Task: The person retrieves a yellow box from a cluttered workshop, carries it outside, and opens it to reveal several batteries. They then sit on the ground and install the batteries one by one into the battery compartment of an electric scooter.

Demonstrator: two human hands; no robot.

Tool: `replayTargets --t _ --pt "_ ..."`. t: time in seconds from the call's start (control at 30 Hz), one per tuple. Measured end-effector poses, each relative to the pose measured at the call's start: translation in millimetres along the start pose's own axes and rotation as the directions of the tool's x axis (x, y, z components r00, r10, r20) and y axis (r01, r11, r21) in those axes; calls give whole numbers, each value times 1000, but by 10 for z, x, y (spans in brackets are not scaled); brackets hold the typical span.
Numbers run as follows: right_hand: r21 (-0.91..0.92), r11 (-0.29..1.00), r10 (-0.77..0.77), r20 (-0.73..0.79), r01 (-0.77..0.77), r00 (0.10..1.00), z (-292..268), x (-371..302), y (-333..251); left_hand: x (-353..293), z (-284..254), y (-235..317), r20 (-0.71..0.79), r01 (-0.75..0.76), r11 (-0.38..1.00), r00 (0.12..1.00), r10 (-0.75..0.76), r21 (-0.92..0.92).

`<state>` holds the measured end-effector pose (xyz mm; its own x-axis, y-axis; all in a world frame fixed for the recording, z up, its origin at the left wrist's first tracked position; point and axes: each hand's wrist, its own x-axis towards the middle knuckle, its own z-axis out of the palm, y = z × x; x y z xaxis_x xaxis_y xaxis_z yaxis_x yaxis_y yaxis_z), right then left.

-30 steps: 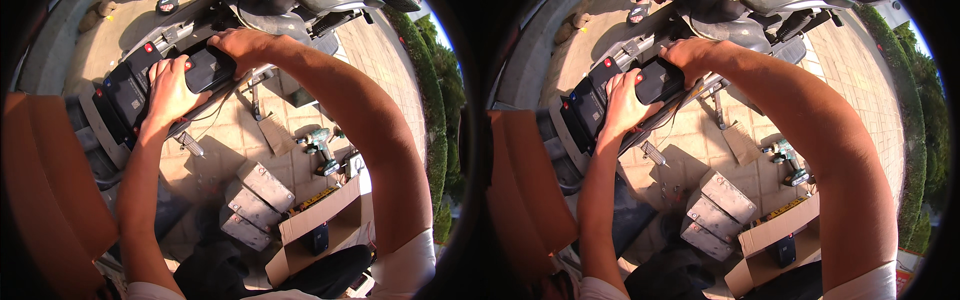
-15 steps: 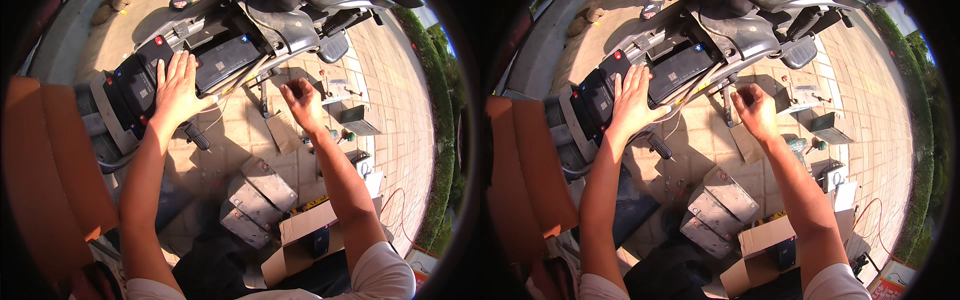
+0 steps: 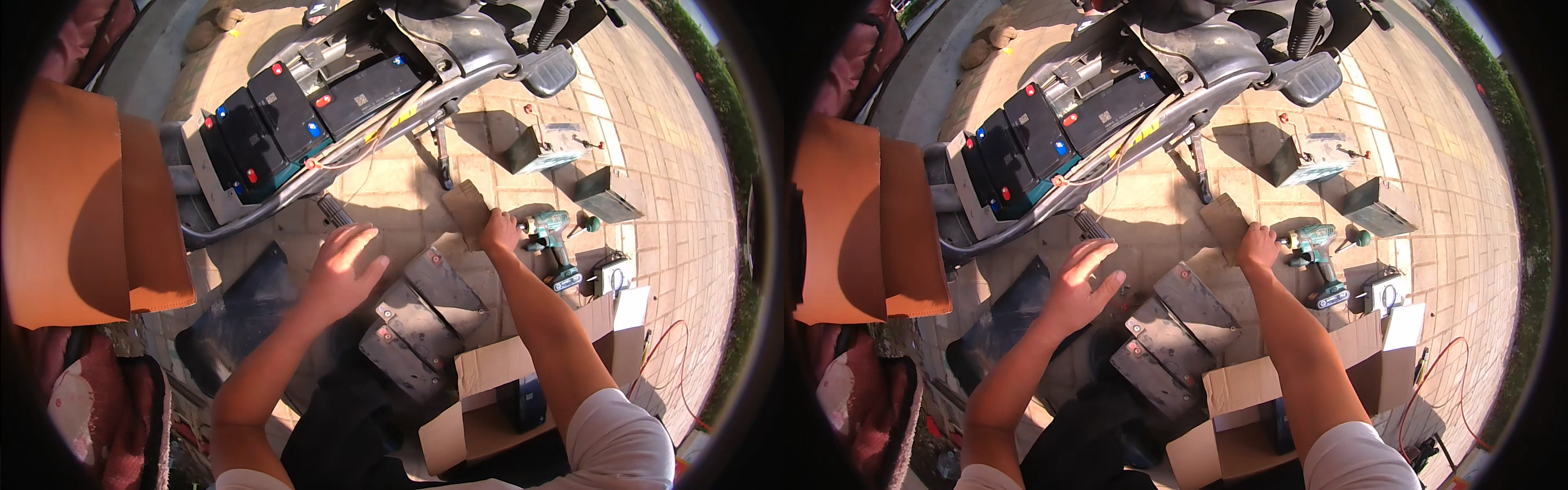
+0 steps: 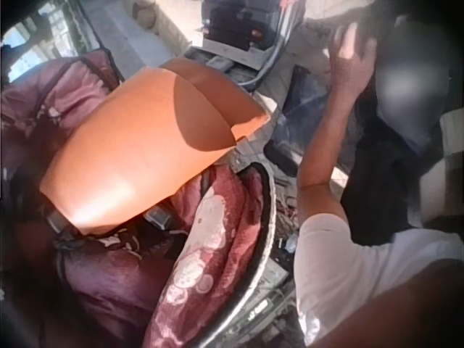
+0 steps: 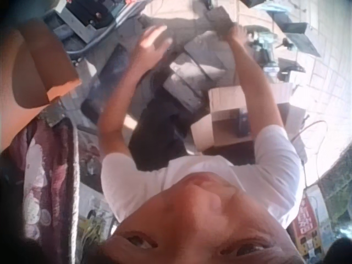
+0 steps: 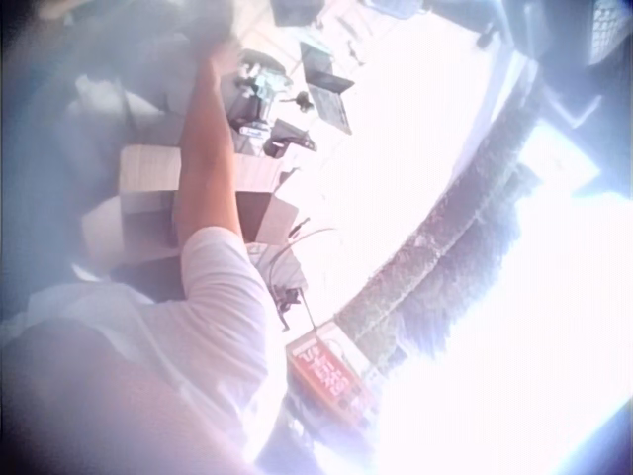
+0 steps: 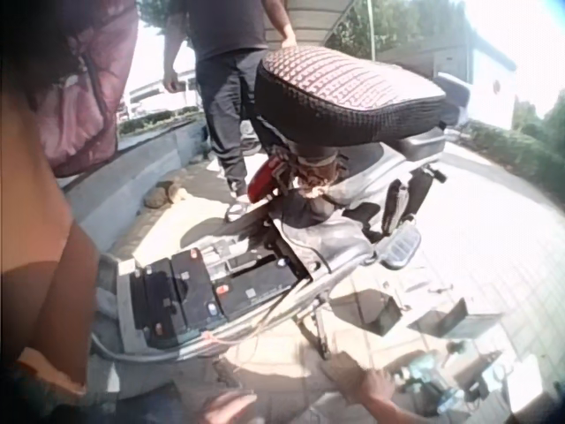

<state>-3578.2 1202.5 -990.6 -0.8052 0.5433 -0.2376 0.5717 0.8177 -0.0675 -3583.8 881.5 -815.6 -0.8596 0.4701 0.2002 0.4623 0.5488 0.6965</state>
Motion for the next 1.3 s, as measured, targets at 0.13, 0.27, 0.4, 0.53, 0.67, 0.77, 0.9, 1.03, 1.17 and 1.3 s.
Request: replayTargets --t 0.13,0.27,0.4,0.53,0.67,0.77,0.9,1.03,1.17,1.3 --pt "253 915 -284 -151 315 947 -577 -285 -19 -22 153 205 76 79 990 995 -71 -118" --pt "126 727 -614 -320 675 722 -1338 -745 -117 334 216 605 209 -144 977 972 109 157" --pt "187 581 -738 -290 792 610 -1606 -1054 -145 376 402 609 366 -248 933 919 143 260" --pt "232 585 -730 -266 777 629 -1653 -1240 26 181 490 568 210 -280 922 951 228 269" --pt "303 686 -627 -216 662 749 -1673 -1374 441 121 476 597 225 -322 893 939 260 314" --pt "473 715 -539 -97 515 837 -1770 -1516 772 -39 482 677 217 -287 919 948 232 271" --pt "538 738 -435 -82 407 897 -1961 -1784 1297 -396 731 369 241 108 979 959 -148 173" --pt "497 866 -118 86 60 989 -1927 -2317 1916 -529 844 277 184 50 942 976 -117 331" --pt "141 989 28 155 -50 988 -1318 -2762 2606 -512 774 517 160 -14 981 987 -18 194" --pt "162 957 225 100 -239 969 -676 -2711 2949 -532 871 654 143 -109 989 985 94 103"
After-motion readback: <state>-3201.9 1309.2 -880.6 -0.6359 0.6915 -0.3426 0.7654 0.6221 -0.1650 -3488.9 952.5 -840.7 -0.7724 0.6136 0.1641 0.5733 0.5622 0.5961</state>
